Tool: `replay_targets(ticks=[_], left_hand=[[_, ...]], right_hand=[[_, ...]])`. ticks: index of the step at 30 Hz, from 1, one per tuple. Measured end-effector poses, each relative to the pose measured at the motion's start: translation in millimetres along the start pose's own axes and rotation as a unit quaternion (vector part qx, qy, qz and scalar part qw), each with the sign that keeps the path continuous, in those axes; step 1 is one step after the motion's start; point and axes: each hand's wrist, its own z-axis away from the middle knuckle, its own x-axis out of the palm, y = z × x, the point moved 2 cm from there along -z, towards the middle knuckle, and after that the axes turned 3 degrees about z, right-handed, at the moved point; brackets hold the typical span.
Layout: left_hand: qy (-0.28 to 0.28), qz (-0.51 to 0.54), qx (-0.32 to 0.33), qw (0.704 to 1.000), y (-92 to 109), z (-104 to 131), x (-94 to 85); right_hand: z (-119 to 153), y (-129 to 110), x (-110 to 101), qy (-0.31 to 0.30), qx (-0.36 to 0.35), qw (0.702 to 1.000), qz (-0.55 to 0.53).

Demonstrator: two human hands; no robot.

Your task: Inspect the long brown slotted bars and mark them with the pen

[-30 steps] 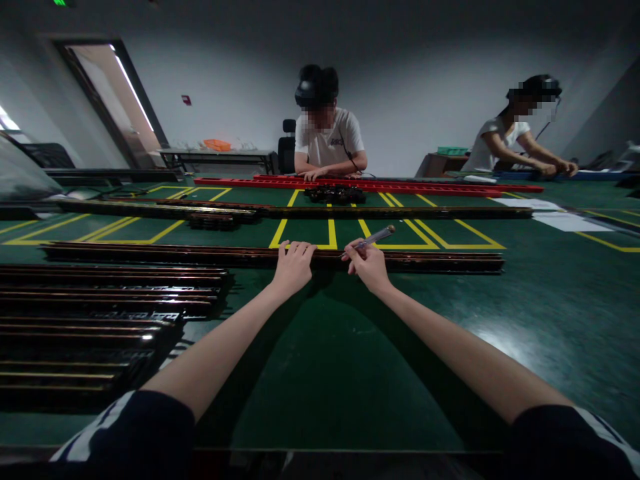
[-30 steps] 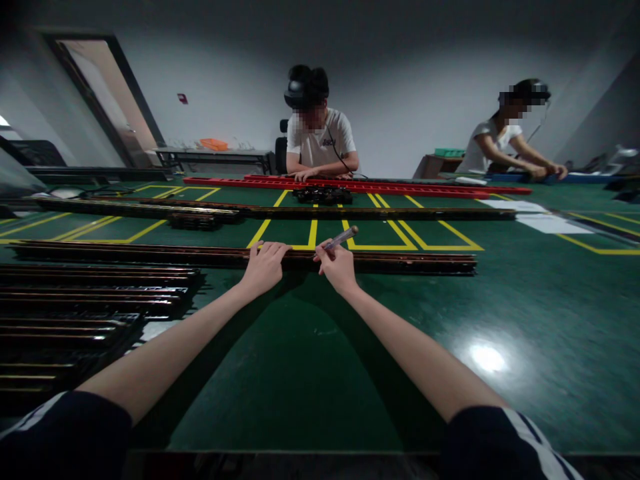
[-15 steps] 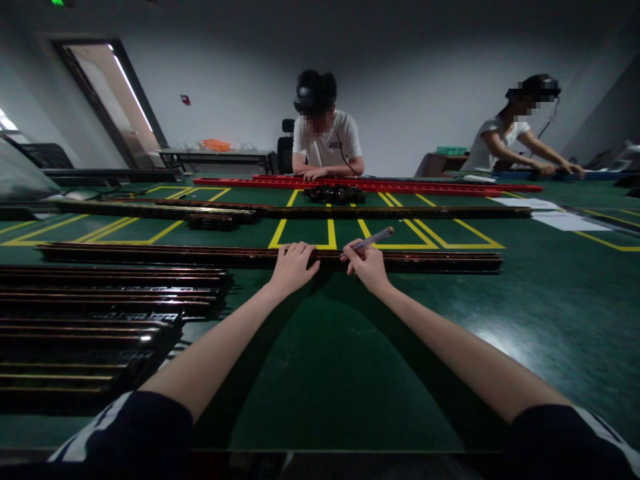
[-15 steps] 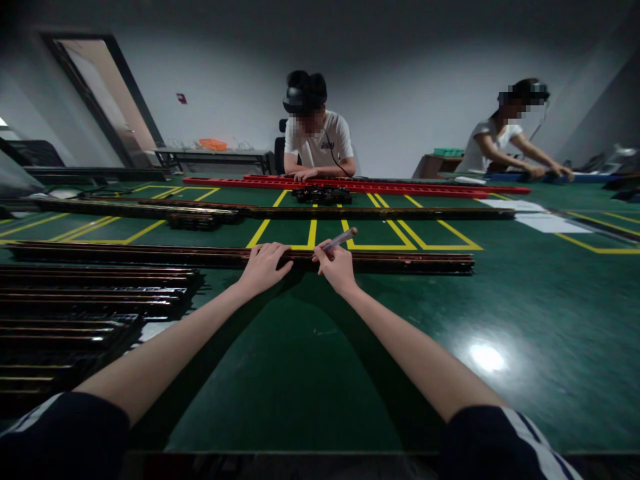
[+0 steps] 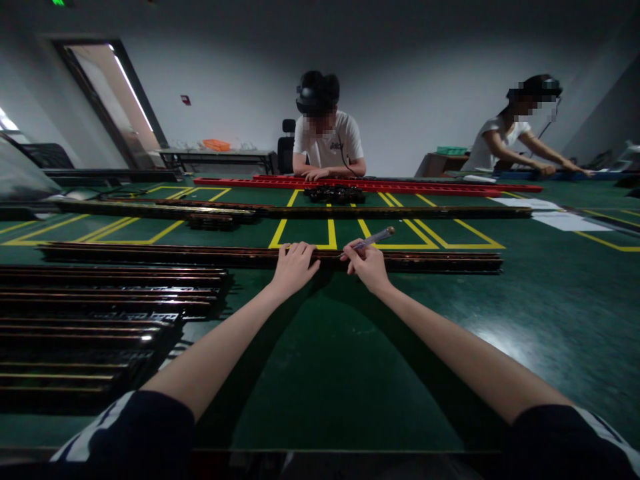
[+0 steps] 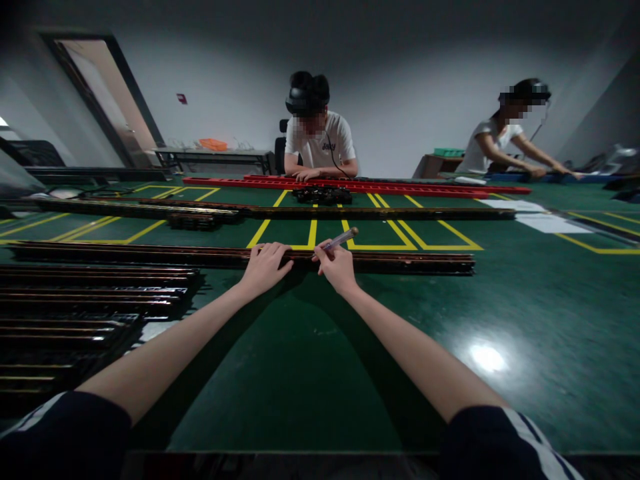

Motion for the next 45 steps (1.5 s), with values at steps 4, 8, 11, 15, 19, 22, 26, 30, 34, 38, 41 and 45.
replay_targets(ticks=[4,8,11,15,19,22,26,30,34,38,41,45], left_hand=[[0.008,-0.007,0.001,1.0,0.0,0.1,1.1],[0.012,-0.013,-0.004,1.0,-0.2,0.3,1.4],[0.014,-0.015,-0.003,1.0,0.3,0.6,1.0],[0.017,-0.012,-0.003,1.0,0.3,1.1,0.6],[0.022,-0.012,-0.002,1.0,-0.4,1.6,1.0],[0.02,-0.013,-0.001,1.0,-0.8,1.7,1.3],[0.015,-0.017,0.002,1.0,-1.1,1.6,1.7],[0.014,-0.016,0.004,1.0,-1.3,1.8,1.9],[0.014,-0.017,0.005,1.0,-0.9,1.7,1.8],[0.009,-0.022,0.002,1.0,-0.6,1.3,1.5],[0.008,-0.016,0.003,1.0,-1.1,1.4,1.3],[0.011,-0.008,0.009,1.0,-1.9,1.8,1.6]], right_hand=[[-0.4,-0.7,1.7,0.011,-0.001,1.0,-0.005],[-0.4,-2.2,3.5,0.017,-0.006,1.0,-0.005],[-0.3,-2.3,3.7,0.017,-0.006,1.0,-0.01],[-0.1,-2.9,3.5,0.015,-0.001,1.0,-0.004],[0.0,-3.5,3.2,0.015,0.001,1.0,-0.002],[0.1,-3.3,2.9,0.013,0.004,1.0,0.0],[0.5,-3.7,2.8,0.018,0.005,1.0,0.003],[0.7,-4.9,2.9,0.022,0.005,1.0,0.001],[0.5,-4.9,3.2,0.027,0.001,1.0,0.002],[0.4,-4.0,3.5,0.044,0.001,0.999,0.004],[0.7,-4.4,3.3,0.049,0.003,0.999,0.0],[1.3,-5.7,2.9,0.036,0.001,0.999,0.0]])
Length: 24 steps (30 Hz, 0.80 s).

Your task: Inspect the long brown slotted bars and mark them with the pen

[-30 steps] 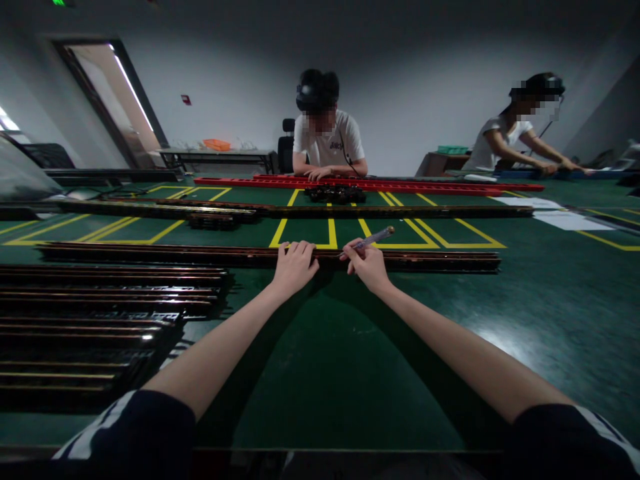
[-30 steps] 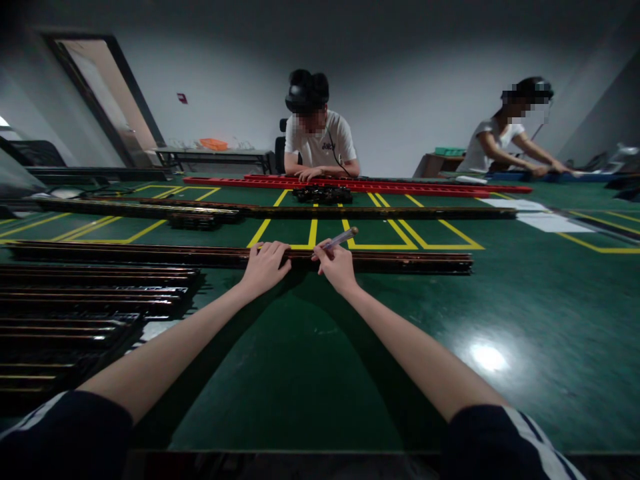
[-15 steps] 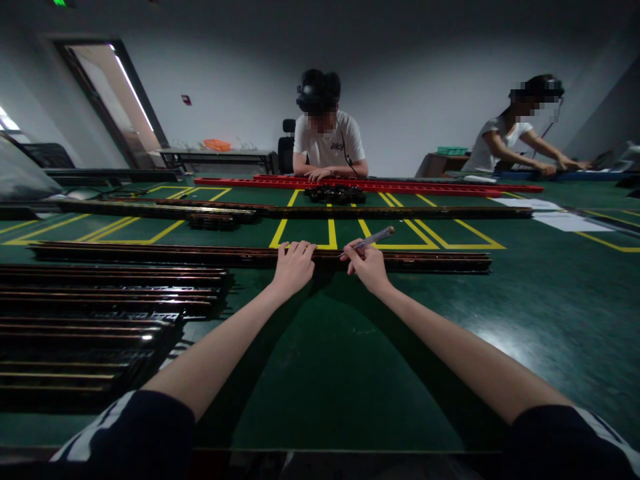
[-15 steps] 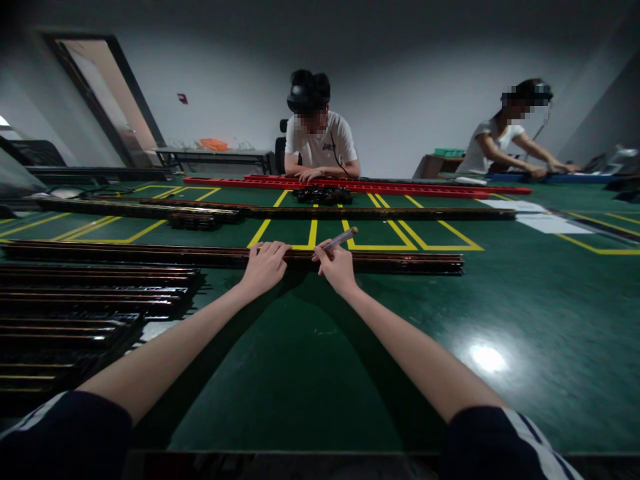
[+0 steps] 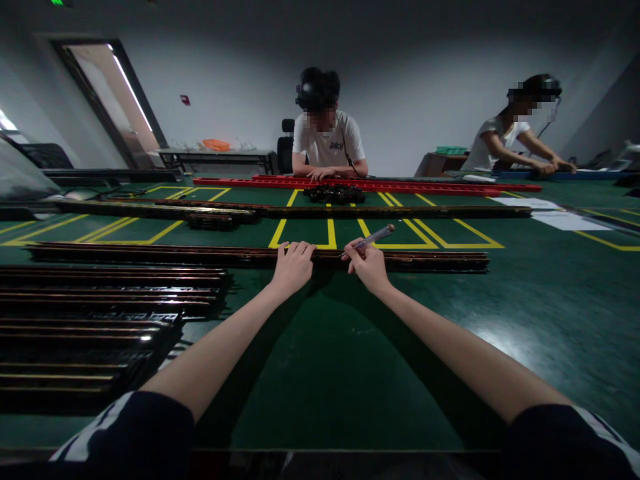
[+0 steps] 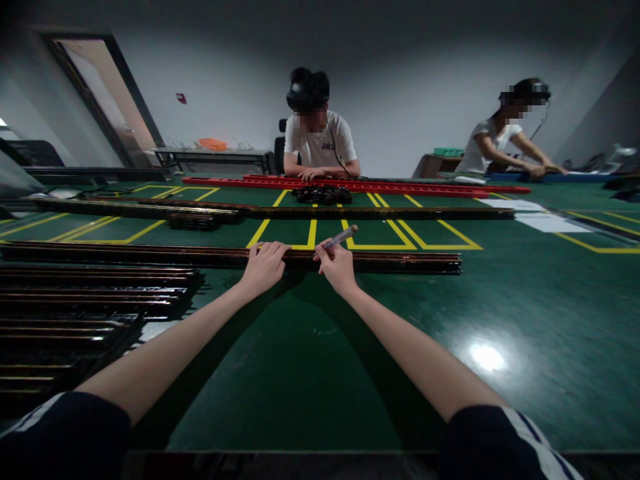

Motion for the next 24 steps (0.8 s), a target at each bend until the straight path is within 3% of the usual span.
replay_targets(ticks=[15,24], left_hand=[[-0.016,-0.011,-0.007,1.0,2.7,-0.1,-4.4],[-0.019,0.017,-0.016,1.0,-2.3,-1.4,0.0]], right_hand=[[-0.5,0.5,0.5,-0.018,-0.009,1.0,-0.006],[-1.4,3.7,-0.2,0.004,-0.001,1.0,-0.017]])
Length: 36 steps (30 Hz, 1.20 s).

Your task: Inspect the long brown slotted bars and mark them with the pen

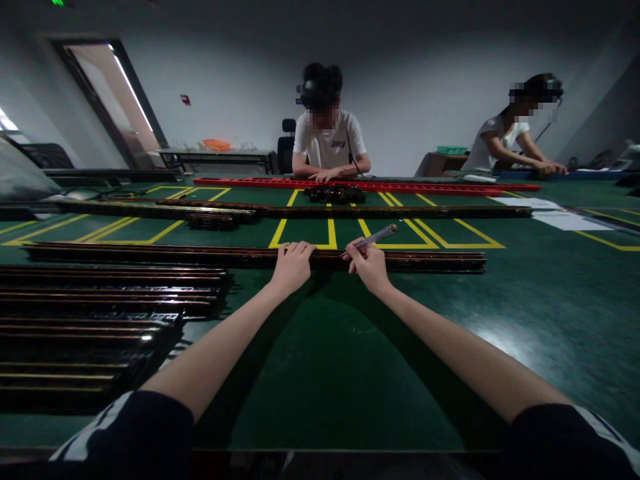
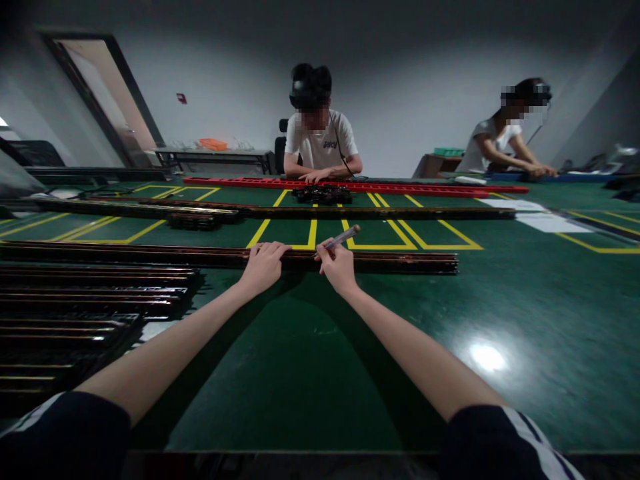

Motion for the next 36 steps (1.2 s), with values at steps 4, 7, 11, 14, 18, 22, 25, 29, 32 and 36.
replay_targets(ticks=[4,7,11,14,18,22,25,29,32,36], left_hand=[[0.007,0.016,0.002,1.0,-1.5,-0.4,0.3],[0.012,0.02,0.002,1.0,-0.7,-0.6,-1.0],[0.013,0.01,0.005,1.0,1.8,-0.6,-4.5],[0.008,0.004,0.004,1.0,2.8,-0.2,-6.1],[0.013,-0.004,0.006,1.0,3.1,0.1,-5.0],[0.021,-0.021,0.008,1.0,3.9,0.1,-1.9],[0.021,-0.03,0.008,0.999,4.6,0.2,-0.9],[0.024,-0.033,0.001,0.999,3.9,0.6,-0.8],[0.032,-0.033,-0.007,0.999,2.8,0.8,-0.4],[0.04,-0.034,-0.019,0.998,1.9,0.8,0.2]], right_hand=[[1.0,-1.4,0.3,-0.008,0.008,1.0,0.0],[1.2,-1.8,0.4,-0.011,0.01,1.0,0.002],[0.7,0.1,-0.2,-0.012,0.007,1.0,0.009],[0.4,1.4,-0.7,-0.02,0.001,1.0,0.014],[0.6,0.4,-0.9,-0.022,0.0,1.0,0.014],[0.4,0.4,-0.6,-0.014,0.003,1.0,0.012],[-0.3,2.8,-0.7,-0.017,0.003,1.0,0.013],[-0.2,3.1,-0.4,-0.018,0.003,1.0,0.015],[0.5,-0.7,0.7,-0.014,0.007,1.0,0.012],[1.4,-5.8,1.3,-0.007,0.006,1.0,0.007]])
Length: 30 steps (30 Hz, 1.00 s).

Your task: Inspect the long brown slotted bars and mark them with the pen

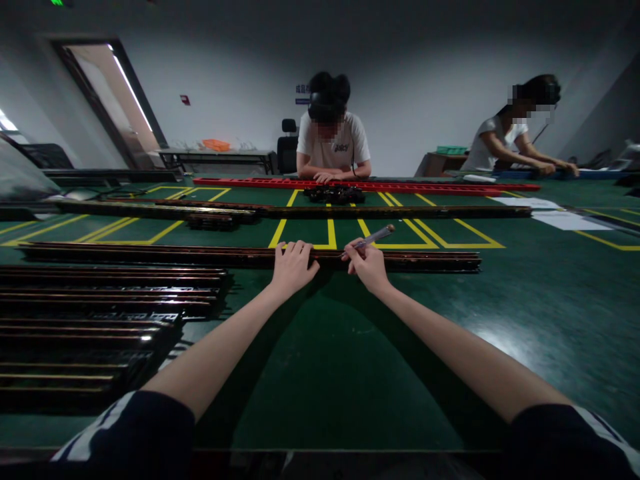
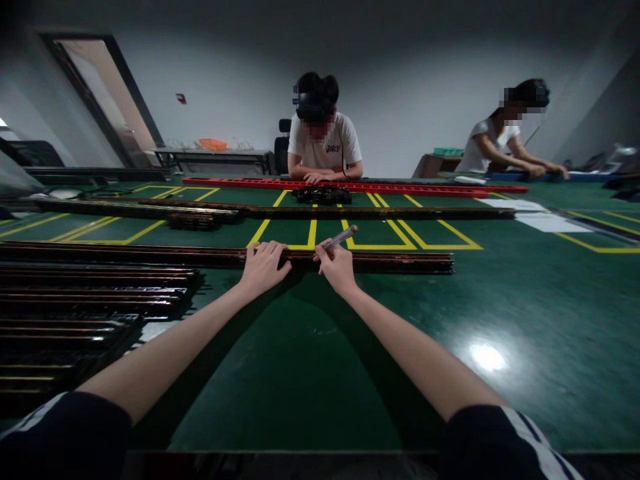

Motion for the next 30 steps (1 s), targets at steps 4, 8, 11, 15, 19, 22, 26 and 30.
replay_targets(ticks=[4,8,11,15,19,22,26,30], left_hand=[[0.003,0.0,-0.009,1.0,-0.6,0.1,0.0],[0.002,0.007,-0.008,1.0,-0.6,0.5,-1.2],[0.002,0.009,-0.001,1.0,-0.1,0.8,-2.3],[-0.001,0.008,0.001,1.0,0.0,1.1,-2.4],[0.001,0.005,0.005,1.0,-0.1,1.4,-1.7],[0.003,0.007,0.005,1.0,-0.7,1.7,-1.2],[0.001,0.006,0.004,1.0,-1.7,1.6,0.0],[0.006,0.001,0.002,1.0,-1.7,1.4,0.1]], right_hand=[[0.6,-1.0,-0.2,-0.004,0.004,1.0,-0.001],[0.5,-0.9,-0.3,0.01,0.007,1.0,0.001],[0.2,-1.2,-0.2,0.013,0.008,1.0,0.007],[0.0,-1.1,0.1,0.007,0.009,1.0,0.007],[-0.1,1.1,0.4,0.018,0.006,1.0,0.002],[-0.4,3.9,0.4,0.031,0.009,0.999,-0.006],[-0.9,5.7,0.7,0.023,0.004,1.0,-0.007],[-0.7,4.4,0.6,0.009,0.001,1.0,0.006]])
